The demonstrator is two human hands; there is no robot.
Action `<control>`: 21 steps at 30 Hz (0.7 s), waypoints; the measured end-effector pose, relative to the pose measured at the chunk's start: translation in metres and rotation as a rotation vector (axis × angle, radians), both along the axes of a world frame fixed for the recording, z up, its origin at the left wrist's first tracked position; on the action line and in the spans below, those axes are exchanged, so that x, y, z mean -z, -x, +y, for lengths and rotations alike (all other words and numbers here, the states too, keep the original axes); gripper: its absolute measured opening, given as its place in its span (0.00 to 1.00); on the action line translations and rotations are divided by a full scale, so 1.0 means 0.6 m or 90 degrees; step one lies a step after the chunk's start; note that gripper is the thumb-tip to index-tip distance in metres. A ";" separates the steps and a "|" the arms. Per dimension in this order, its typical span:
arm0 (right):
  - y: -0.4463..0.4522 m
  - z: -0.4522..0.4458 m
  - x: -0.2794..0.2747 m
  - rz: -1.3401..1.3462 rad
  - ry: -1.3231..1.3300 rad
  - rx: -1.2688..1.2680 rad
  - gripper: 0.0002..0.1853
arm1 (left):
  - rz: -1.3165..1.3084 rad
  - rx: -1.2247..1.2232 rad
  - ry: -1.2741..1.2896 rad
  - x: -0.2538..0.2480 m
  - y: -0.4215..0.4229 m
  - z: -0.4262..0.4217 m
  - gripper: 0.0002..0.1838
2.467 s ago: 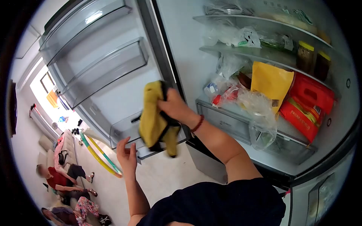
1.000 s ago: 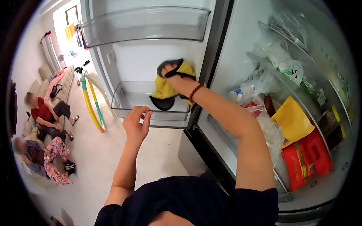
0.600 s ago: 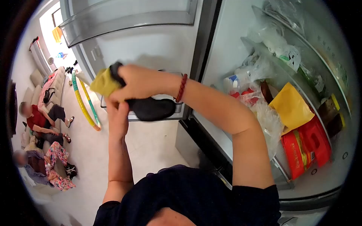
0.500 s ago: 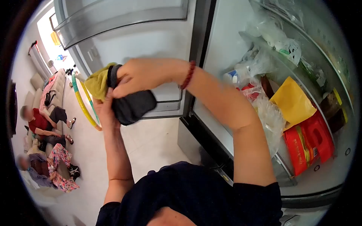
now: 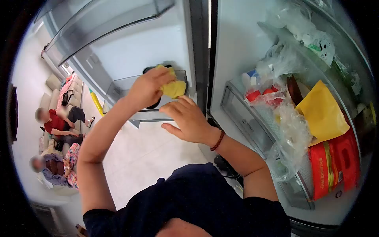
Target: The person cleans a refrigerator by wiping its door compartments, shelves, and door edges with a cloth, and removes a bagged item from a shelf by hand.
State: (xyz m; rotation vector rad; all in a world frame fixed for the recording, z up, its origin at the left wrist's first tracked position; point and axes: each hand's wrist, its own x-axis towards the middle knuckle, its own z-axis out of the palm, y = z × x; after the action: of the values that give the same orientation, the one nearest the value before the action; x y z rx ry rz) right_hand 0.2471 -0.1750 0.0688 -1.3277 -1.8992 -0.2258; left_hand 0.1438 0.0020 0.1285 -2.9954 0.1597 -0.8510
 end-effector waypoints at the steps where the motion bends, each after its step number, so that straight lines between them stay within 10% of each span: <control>1: 0.001 0.000 0.001 0.000 -0.016 0.003 0.23 | 0.048 0.002 -0.094 0.008 -0.022 0.001 0.21; 7: -0.002 -0.003 0.006 0.010 -0.030 -0.009 0.22 | 0.057 0.079 -0.425 0.038 -0.076 0.039 0.08; 13: -0.008 -0.013 0.002 0.000 -0.014 -0.020 0.22 | 0.091 -0.039 -0.375 0.060 -0.016 0.081 0.07; 21: 0.005 0.002 0.007 0.001 -0.040 -0.009 0.24 | 0.410 -0.543 -0.246 -0.023 0.103 0.149 0.06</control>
State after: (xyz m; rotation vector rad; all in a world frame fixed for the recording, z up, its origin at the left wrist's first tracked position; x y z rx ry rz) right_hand 0.2439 -0.1739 0.0644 -1.2717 -1.8841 -0.2743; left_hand 0.0817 0.0915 0.1426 -2.4433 -0.7808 0.2066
